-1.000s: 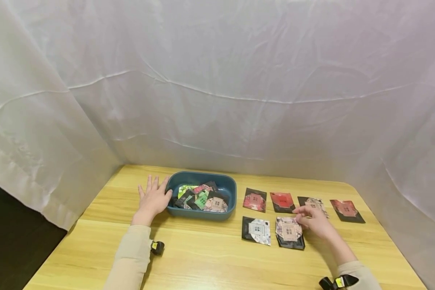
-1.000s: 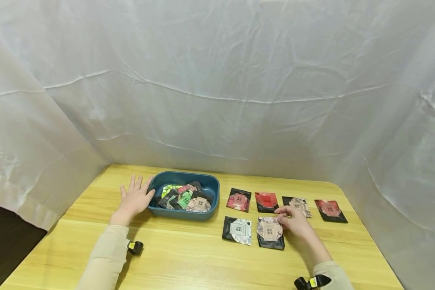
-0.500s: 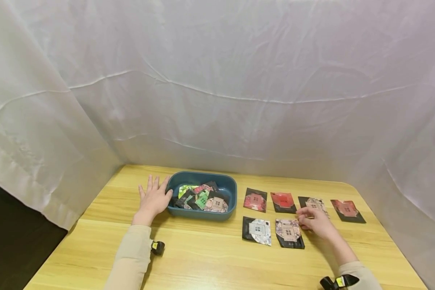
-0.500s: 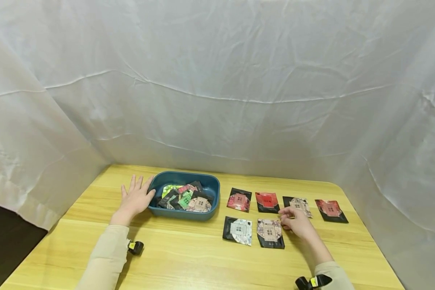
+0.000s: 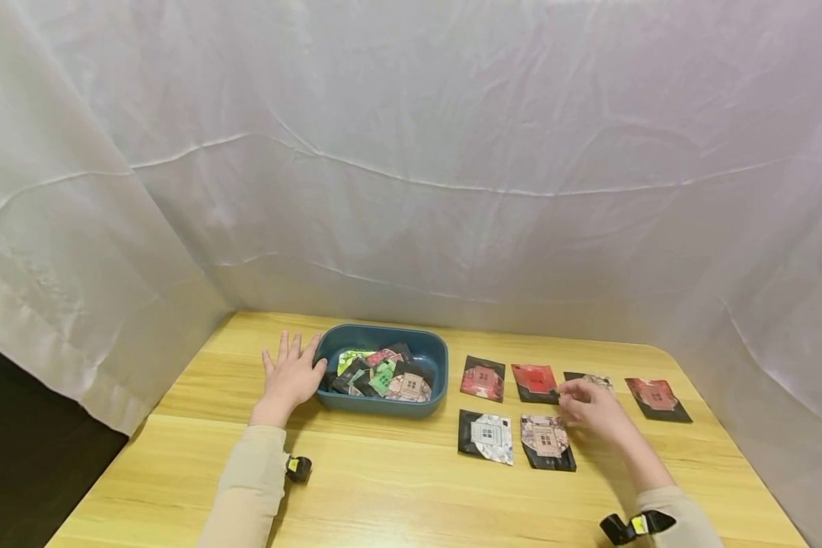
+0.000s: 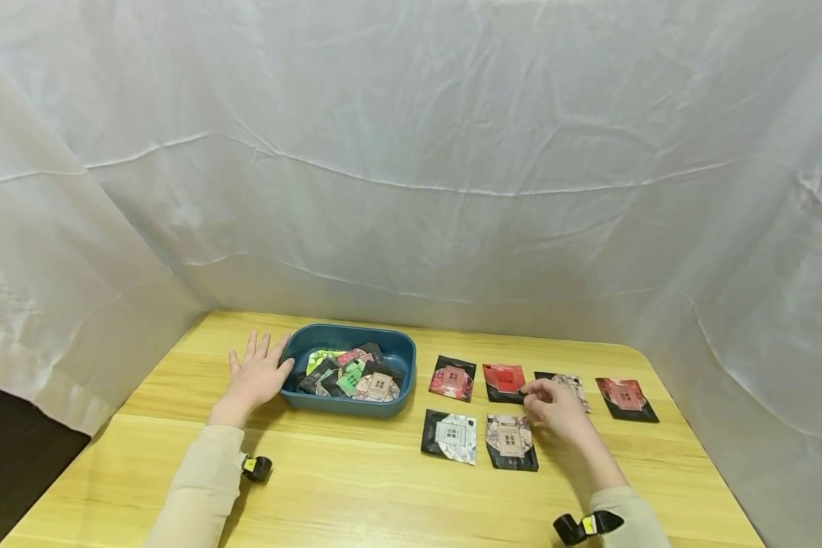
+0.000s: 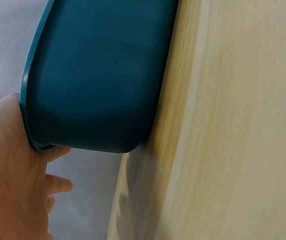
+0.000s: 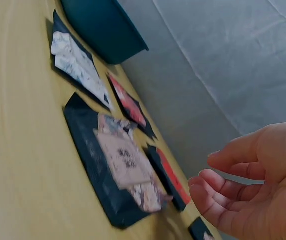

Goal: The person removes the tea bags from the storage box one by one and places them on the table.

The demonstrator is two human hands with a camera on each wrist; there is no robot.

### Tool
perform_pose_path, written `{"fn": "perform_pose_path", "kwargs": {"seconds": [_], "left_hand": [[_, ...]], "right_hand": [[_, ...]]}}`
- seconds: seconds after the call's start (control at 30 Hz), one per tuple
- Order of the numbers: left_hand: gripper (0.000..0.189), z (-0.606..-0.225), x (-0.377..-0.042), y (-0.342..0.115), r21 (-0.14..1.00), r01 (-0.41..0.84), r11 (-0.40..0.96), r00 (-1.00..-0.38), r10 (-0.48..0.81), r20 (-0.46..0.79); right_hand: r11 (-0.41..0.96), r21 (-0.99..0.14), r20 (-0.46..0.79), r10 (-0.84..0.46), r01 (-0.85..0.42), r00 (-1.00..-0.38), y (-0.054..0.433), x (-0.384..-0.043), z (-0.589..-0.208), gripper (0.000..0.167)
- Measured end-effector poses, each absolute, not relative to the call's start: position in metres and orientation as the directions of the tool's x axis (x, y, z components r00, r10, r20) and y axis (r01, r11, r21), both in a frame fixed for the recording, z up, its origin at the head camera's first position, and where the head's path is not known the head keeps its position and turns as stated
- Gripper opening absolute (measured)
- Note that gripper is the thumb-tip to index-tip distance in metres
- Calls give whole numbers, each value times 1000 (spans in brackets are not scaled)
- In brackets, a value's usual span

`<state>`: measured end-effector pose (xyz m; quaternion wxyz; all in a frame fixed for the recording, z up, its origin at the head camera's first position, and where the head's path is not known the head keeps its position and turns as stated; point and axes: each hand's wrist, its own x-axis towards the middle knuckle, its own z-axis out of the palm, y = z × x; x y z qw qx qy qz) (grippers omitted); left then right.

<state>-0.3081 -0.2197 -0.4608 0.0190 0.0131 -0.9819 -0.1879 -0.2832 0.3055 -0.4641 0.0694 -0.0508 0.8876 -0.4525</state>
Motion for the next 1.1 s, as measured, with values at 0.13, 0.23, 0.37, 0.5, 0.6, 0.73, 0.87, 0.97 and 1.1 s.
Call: {"fn": "perform_pose_path", "kwargs": {"seconds": [0.13,0.23,0.37,0.5,0.6,0.73,0.87,0.97,1.1], "left_hand": [[60,-461,-308,-220,370,-20,929,-999,-34,33],[60,-461,-308,-220,371,-23,928,-999,-36,29],[61,-460,-307,-221,377,-24,926,-999,-35,22],[61,-459,-307,-220,380,-23,925,-999,-31,14],[60,-458,-307,-219,382,-21,924,-999,-30,15],[60,-458,-307,-219,383,-25,923,-999,-35,18],[60,-458,-308,-219,386,-22,922,-999,-32,19],[60,-458,-309,-219,389,-19,921,-999,-28,17],[60,-458,-309,-219,391,-22,920,-999,-29,13]], "right_hand": [[571,-821,-88,-145,-11,-985,294,-285,-457,34],[548,-836,-75,-153,-22,-985,282,-288,-452,34],[528,-848,-58,-188,-51,-980,265,-293,-445,36],[508,-858,-48,-230,-78,-972,247,-298,-437,38],[500,-860,-33,-249,-99,-968,232,-302,-432,37],[505,-855,-24,-263,-116,-964,212,-309,-426,38],[499,-854,1,-285,-149,-959,190,-314,-422,36],[463,-873,9,-303,-155,-953,174,-319,-420,34],[446,-877,29,-326,-180,-945,151,-324,-419,31]]}}
